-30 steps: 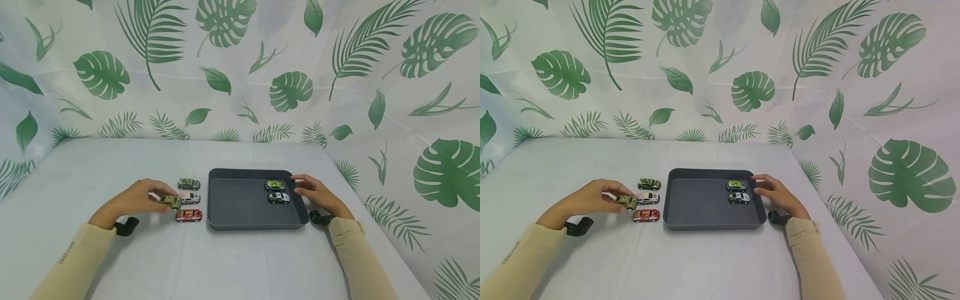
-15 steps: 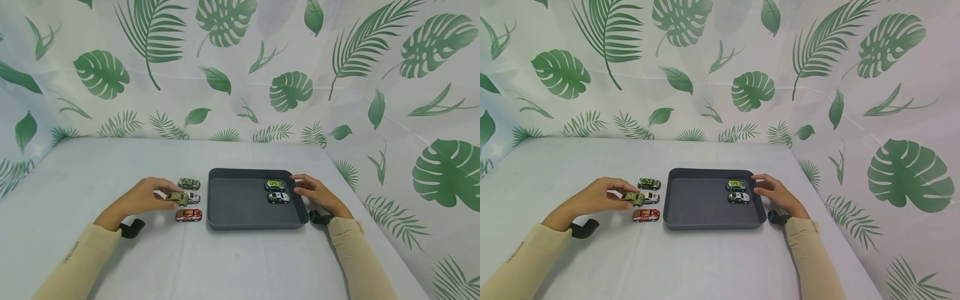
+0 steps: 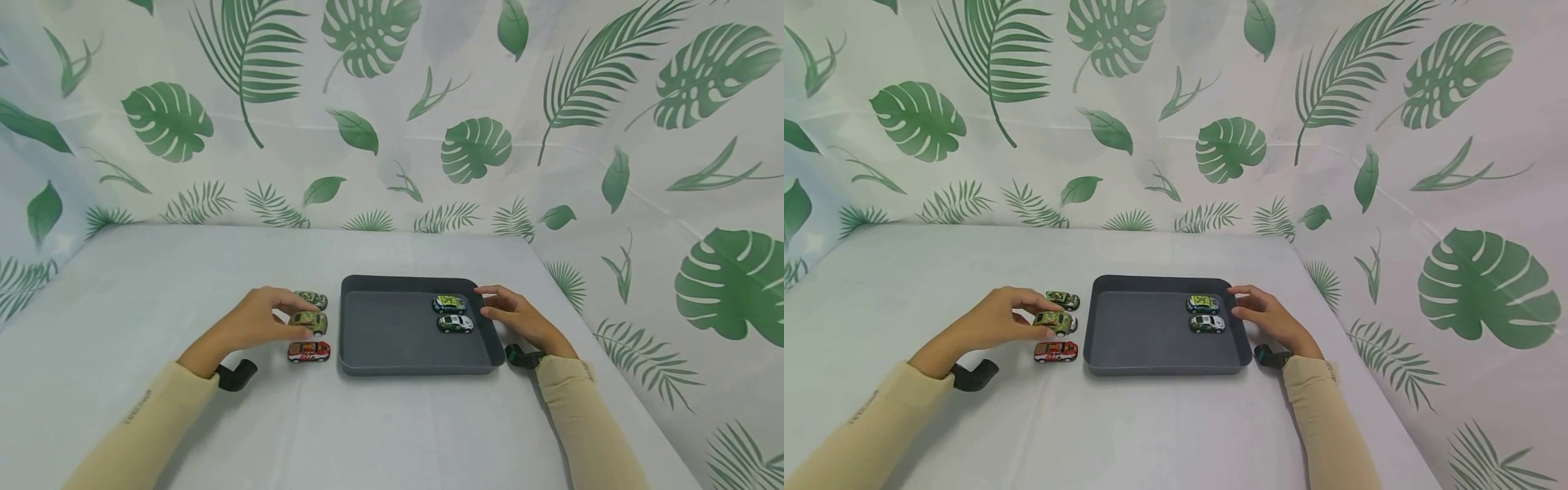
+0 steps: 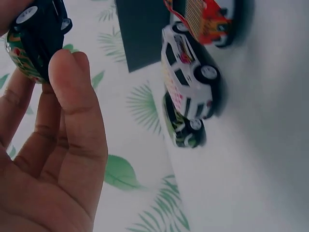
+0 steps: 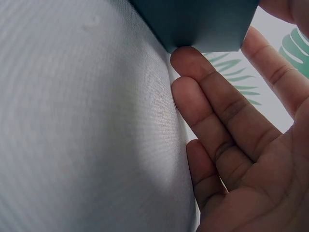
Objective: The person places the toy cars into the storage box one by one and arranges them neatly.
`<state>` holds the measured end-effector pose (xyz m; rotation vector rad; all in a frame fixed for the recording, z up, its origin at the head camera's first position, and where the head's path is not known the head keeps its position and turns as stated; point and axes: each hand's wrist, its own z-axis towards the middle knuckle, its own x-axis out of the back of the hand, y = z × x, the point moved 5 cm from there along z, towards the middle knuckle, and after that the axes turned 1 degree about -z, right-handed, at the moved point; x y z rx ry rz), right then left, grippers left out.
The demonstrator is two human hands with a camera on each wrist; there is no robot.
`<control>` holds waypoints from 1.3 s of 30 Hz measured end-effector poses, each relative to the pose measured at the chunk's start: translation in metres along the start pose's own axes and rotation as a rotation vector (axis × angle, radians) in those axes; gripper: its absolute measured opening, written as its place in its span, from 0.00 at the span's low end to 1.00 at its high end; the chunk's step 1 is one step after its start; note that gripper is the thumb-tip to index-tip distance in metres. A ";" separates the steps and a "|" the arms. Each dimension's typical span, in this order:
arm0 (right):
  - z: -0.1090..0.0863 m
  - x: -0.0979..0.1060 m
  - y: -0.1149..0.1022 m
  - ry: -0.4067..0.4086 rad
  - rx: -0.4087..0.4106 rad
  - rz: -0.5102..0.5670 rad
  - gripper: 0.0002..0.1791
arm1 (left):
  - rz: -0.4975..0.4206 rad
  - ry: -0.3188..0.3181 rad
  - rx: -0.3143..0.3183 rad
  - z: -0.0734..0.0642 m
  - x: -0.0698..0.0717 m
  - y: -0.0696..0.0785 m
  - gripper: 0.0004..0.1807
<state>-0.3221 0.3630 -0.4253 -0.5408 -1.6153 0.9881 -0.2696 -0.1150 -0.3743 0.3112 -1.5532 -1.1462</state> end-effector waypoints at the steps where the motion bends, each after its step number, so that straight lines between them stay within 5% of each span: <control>1: 0.000 0.000 0.000 0.001 -0.002 -0.002 0.30 | 0.000 0.002 -0.001 0.001 -0.001 0.001 0.22; 19: 0.000 0.000 0.004 0.002 -0.015 -0.010 0.30 | -0.052 0.057 0.035 0.013 -0.020 0.019 0.19; 39: -0.002 -0.001 -0.006 -0.002 0.014 0.006 0.29 | -0.054 0.032 0.023 0.028 -0.038 0.036 0.19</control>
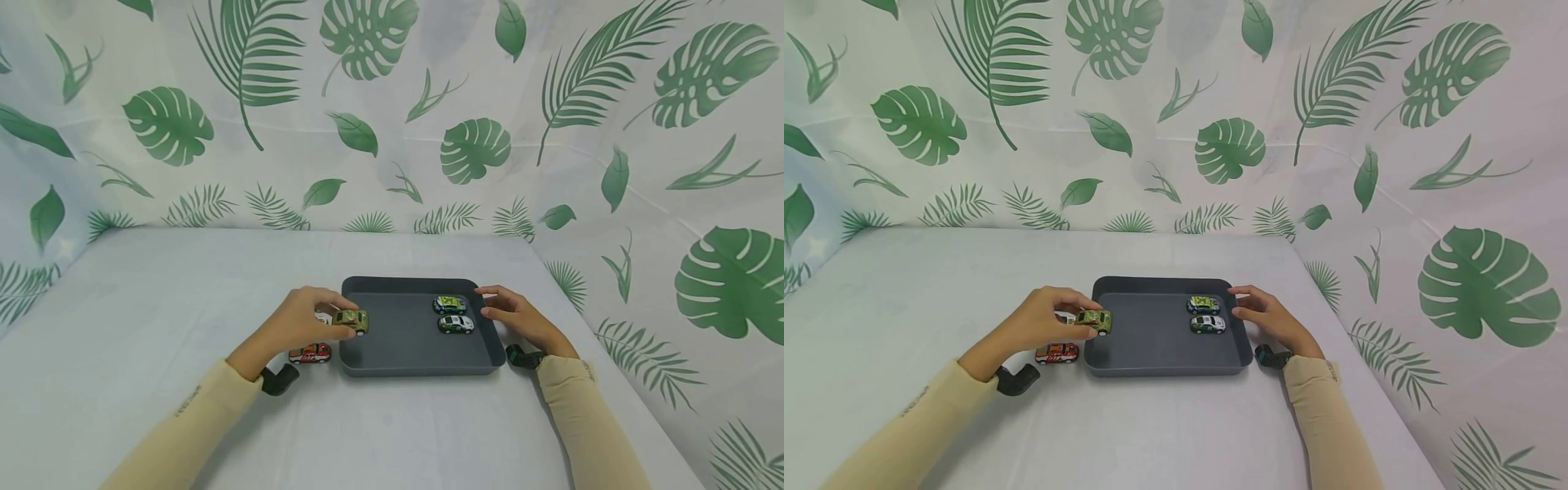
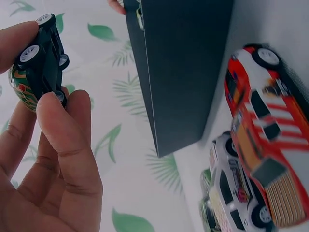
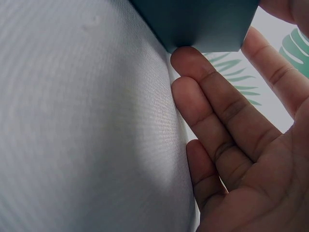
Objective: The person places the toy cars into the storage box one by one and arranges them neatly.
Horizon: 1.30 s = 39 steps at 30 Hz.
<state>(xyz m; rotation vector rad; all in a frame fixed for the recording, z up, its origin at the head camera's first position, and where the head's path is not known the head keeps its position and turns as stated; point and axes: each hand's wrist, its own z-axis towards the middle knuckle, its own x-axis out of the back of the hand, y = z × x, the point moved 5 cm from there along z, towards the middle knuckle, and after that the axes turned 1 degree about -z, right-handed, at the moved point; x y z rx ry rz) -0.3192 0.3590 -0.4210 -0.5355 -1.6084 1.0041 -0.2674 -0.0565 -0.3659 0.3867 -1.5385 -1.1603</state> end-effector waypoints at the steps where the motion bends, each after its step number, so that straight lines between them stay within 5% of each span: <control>1: 0.000 0.000 0.000 0.001 0.001 0.001 0.29 | 0.004 -0.001 -0.006 0.001 -0.001 0.001 0.19; 39: 0.002 0.002 0.007 -0.006 -0.023 0.003 0.30 | -0.016 0.016 -0.069 0.019 -0.058 0.024 0.18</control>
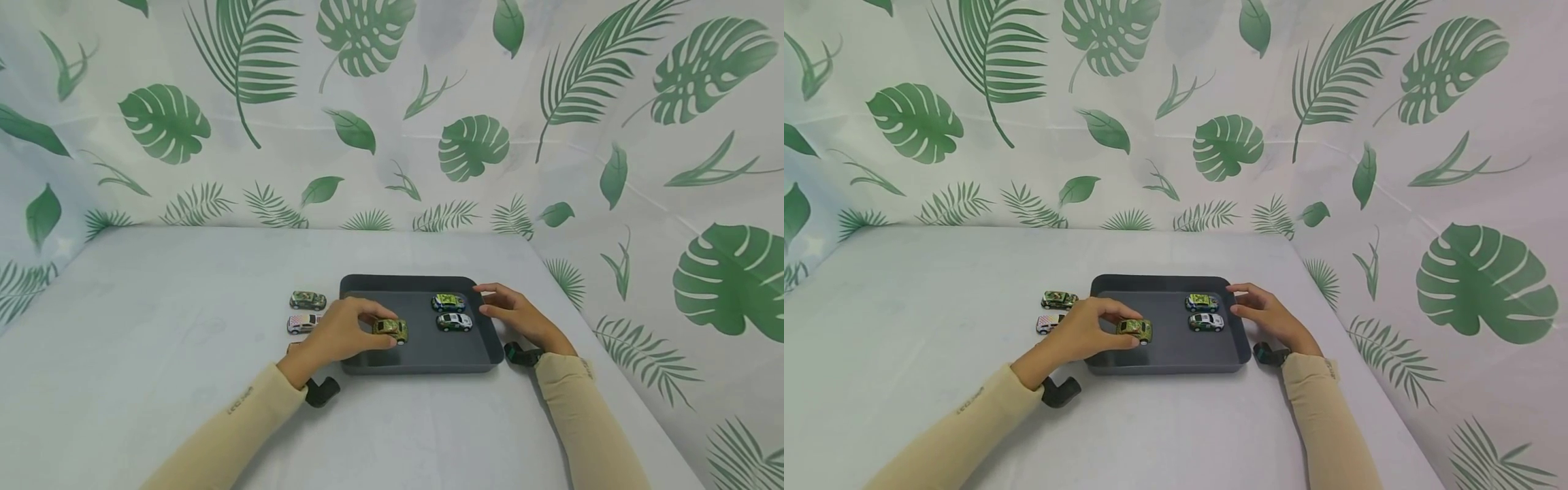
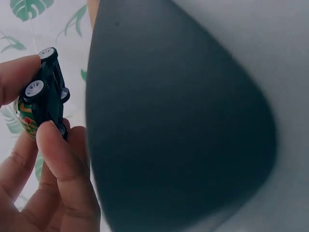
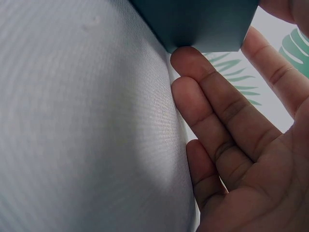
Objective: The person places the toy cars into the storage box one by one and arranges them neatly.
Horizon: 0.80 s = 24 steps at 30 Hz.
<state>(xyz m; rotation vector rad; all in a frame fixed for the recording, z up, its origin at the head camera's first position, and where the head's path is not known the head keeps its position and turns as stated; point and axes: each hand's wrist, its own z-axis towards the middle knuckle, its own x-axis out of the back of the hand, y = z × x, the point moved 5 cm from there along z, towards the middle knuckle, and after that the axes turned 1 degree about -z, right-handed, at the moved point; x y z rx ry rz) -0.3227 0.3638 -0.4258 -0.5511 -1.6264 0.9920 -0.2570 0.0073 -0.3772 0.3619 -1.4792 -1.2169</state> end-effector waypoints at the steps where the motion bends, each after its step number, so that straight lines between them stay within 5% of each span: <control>1: 0.000 0.000 0.000 0.001 0.000 -0.002 0.30 | -0.003 0.001 -0.001 0.000 -0.001 0.001 0.18; 24: 0.001 -0.001 -0.003 0.007 0.015 -0.004 0.29 | -0.073 -0.001 0.000 0.016 -0.036 0.009 0.17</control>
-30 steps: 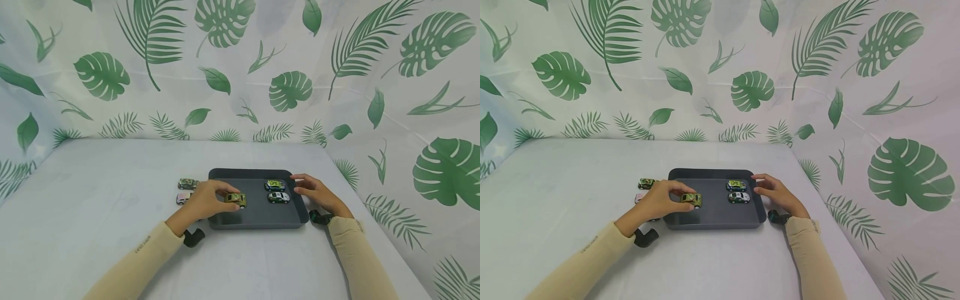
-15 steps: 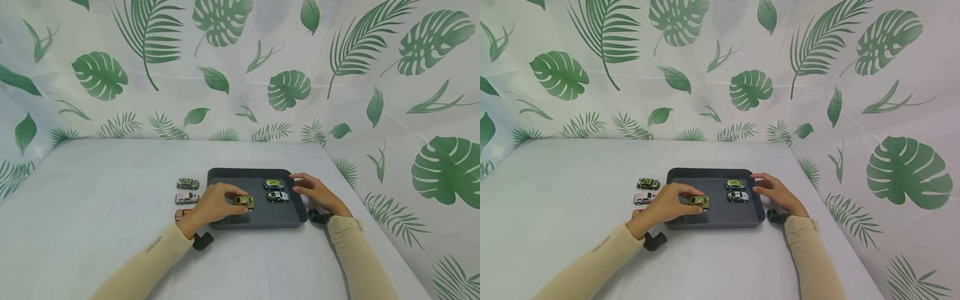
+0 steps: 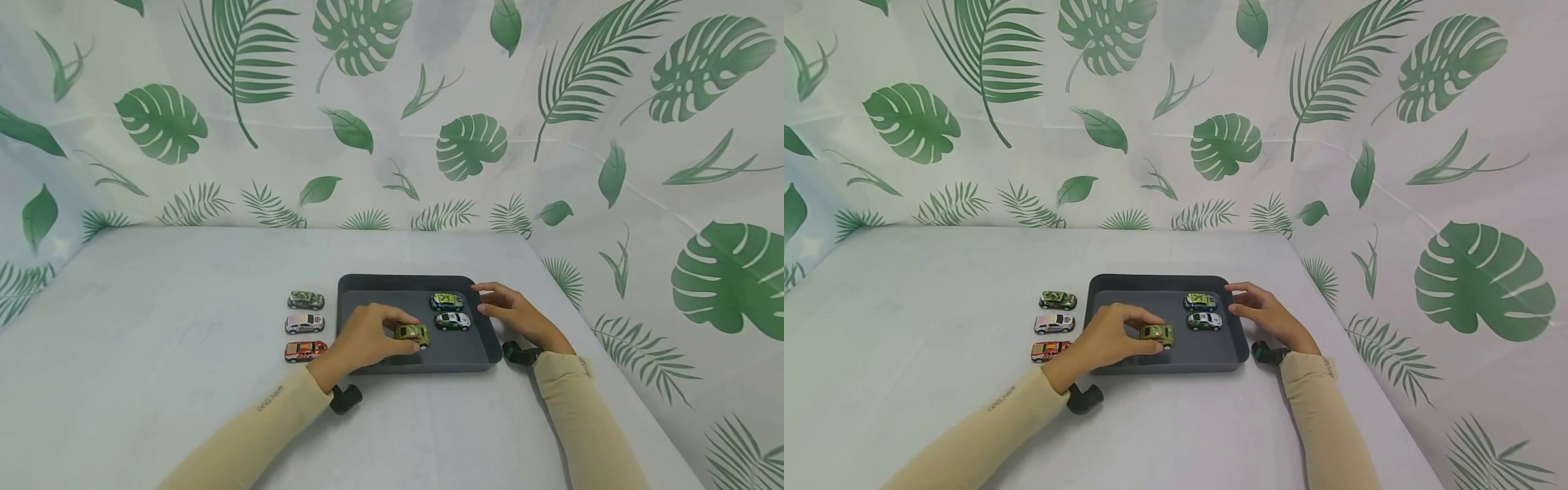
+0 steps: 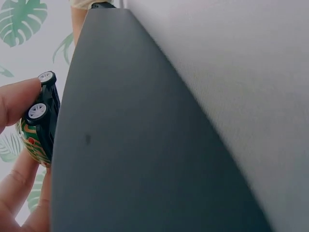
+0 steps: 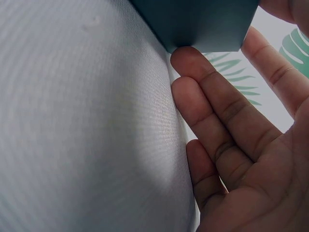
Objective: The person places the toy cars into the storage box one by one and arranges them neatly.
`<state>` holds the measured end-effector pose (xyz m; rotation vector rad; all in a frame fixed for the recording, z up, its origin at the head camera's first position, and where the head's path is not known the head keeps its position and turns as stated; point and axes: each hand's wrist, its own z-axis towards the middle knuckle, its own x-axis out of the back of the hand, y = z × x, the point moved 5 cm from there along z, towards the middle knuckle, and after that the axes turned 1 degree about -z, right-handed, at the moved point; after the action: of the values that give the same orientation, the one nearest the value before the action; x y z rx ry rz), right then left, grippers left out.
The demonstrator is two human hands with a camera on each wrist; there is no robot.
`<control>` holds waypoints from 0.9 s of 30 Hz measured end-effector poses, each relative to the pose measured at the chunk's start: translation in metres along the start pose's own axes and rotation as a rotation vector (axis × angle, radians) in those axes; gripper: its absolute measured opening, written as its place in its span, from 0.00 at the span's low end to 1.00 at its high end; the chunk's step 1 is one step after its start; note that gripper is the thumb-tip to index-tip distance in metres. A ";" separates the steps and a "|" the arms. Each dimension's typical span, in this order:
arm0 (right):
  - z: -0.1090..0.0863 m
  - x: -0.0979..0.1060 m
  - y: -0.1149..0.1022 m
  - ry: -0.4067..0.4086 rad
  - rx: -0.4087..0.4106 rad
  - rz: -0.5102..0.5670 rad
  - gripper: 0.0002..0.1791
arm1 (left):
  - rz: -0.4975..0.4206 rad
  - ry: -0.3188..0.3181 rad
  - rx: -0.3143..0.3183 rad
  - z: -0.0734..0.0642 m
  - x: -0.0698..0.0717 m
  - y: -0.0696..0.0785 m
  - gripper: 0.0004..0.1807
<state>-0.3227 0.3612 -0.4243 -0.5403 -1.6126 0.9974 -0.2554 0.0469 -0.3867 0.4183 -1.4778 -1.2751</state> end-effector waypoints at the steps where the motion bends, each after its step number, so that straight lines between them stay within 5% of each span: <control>1: 0.000 0.000 0.000 -0.002 0.000 0.004 0.30 | 0.003 0.002 -0.001 0.001 -0.001 0.000 0.17; 27: 0.000 0.000 0.002 0.006 -0.018 -0.001 0.30 | -0.032 0.027 0.081 0.017 -0.035 0.011 0.19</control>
<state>-0.3230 0.3628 -0.4262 -0.5538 -1.6172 0.9802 -0.2542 0.0875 -0.3917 0.5121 -1.5093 -1.2331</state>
